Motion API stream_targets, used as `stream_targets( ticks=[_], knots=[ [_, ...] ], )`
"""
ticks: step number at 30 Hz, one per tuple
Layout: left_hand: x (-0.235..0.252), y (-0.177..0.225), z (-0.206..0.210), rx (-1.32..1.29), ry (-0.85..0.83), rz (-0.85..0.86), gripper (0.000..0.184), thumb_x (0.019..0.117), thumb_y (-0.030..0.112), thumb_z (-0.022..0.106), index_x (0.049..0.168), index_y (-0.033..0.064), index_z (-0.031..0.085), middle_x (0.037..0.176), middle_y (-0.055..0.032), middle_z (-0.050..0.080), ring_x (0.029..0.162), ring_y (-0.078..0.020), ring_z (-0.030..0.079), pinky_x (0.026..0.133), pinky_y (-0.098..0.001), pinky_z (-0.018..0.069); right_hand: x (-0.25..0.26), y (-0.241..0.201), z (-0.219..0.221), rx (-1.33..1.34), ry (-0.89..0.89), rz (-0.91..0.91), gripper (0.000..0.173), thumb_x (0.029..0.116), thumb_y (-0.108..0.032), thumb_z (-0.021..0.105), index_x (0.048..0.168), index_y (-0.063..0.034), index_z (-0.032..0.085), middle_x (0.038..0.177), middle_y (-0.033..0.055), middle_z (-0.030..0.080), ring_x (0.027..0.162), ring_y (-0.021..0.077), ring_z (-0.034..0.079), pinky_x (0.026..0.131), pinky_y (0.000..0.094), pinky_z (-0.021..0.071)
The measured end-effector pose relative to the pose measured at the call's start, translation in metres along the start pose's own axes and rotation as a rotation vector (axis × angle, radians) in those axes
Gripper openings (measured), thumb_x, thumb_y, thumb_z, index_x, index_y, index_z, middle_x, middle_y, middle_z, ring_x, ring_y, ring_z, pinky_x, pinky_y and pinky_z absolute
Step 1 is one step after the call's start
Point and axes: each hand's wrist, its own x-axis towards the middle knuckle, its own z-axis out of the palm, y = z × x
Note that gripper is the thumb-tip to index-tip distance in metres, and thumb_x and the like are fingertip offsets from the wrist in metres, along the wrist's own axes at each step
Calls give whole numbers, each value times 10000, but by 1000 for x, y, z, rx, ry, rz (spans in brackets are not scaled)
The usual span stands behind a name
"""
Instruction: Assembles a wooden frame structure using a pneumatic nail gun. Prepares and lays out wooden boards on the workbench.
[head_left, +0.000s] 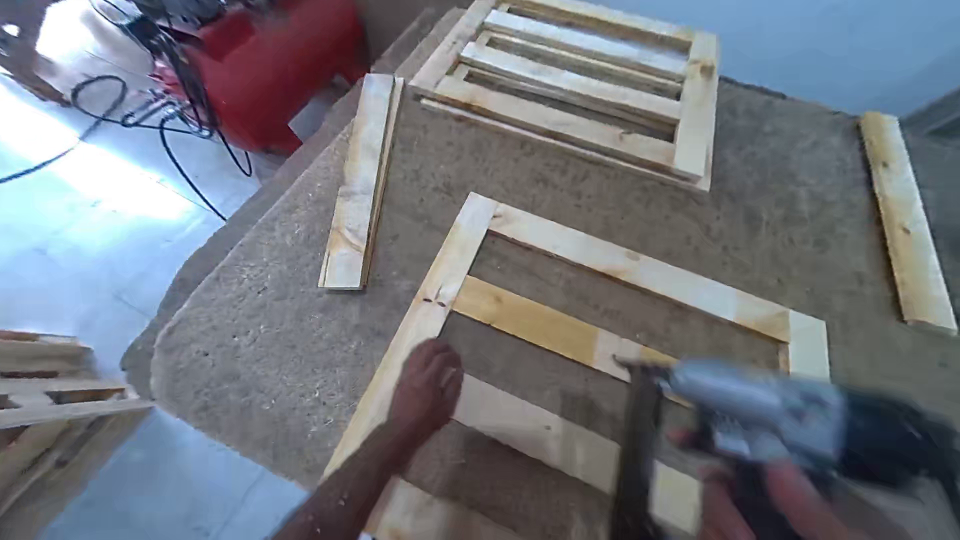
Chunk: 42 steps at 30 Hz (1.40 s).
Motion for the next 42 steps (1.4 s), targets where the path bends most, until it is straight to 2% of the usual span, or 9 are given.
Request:
stream_targets(
  ticks=[3, 5, 6, 8, 11, 19, 22, 30, 42],
  knots=[
    [-7, -78, -35, 154, -165, -29, 603, 956, 509, 603, 1444, 156, 572, 1608, -88, 426, 1533, -303, 312, 1221, -559, 311, 105, 0, 90, -32, 70, 131, 504, 1053, -536, 446, 1172, -88, 645, 608, 28, 545, 487, 154, 572, 545, 372, 598],
    [-18, -116, -44, 170, -250, 3, 720, 961, 607, 530, 1548, 196, 465, 1679, -74, 310, 1579, -298, 198, 1264, -576, 205, 170, 9, 132, -74, 110, 240, 556, 1059, -584, 416, 1130, -77, 633, 598, 38, 525, 465, 155, 547, 512, 376, 580],
    [-25, -130, -42, 147, -238, 45, 684, 989, 610, 469, 1553, 223, 466, 1684, -58, 310, 1584, -283, 192, 1271, -577, 183, 198, 16, 146, -87, 135, 293, 572, 1047, -604, 428, 1094, -70, 626, 599, 37, 523, 462, 161, 547, 504, 389, 581],
    [-33, -145, -36, 94, -129, 122, 562, 1030, 541, 391, 1495, 270, 551, 1638, -23, 407, 1560, -267, 276, 1255, -588, 225, 243, 31, 165, -96, 199, 369, 564, 1031, -613, 464, 1038, -70, 614, 612, 28, 519, 473, 163, 548, 514, 398, 584],
    [-35, -150, -30, 68, -61, 162, 512, 1059, 519, 353, 1483, 322, 563, 1631, 19, 420, 1551, -238, 299, 1256, -556, 250, 274, 48, 177, -103, 276, 425, 554, 1012, -623, 503, 1013, -78, 602, 618, 25, 516, 479, 160, 549, 519, 389, 583],
    [-34, -150, -32, 67, -63, 160, 498, 1054, 477, 368, 1494, 332, 548, 1630, 26, 422, 1552, -231, 298, 1260, -534, 245, 275, 54, 189, -94, 332, 419, 580, 1015, -645, 463, 1036, -86, 614, 587, 13, 467, 436, 146, 507, 468, 365, 564],
    [-34, -149, -32, 69, -64, 165, 501, 1057, 468, 350, 1503, 337, 535, 1639, 18, 407, 1559, -240, 281, 1255, -538, 246, 274, 58, 189, -73, 338, 416, 559, 1032, -620, 452, 996, -85, 608, 593, 8, 463, 451, 146, 509, 498, 372, 572],
    [-34, -150, -32, 60, -84, 163, 504, 1051, 452, 365, 1508, 319, 533, 1662, 8, 367, 1578, -235, 225, 1274, -527, 206, 254, 72, 201, -117, 349, 434, 598, 992, -680, 483, 1013, -97, 616, 589, 14, 488, 456, 153, 532, 512, 398, 586],
    [-34, -150, -34, 32, -104, 166, 503, 1051, 435, 373, 1510, 300, 529, 1657, -17, 376, 1574, -266, 232, 1267, -552, 195, 237, 93, 216, -187, 366, 383, 605, 1007, -650, 491, 1071, -65, 633, 597, 40, 530, 477, 179, 567, 532, 407, 596]
  ],
)
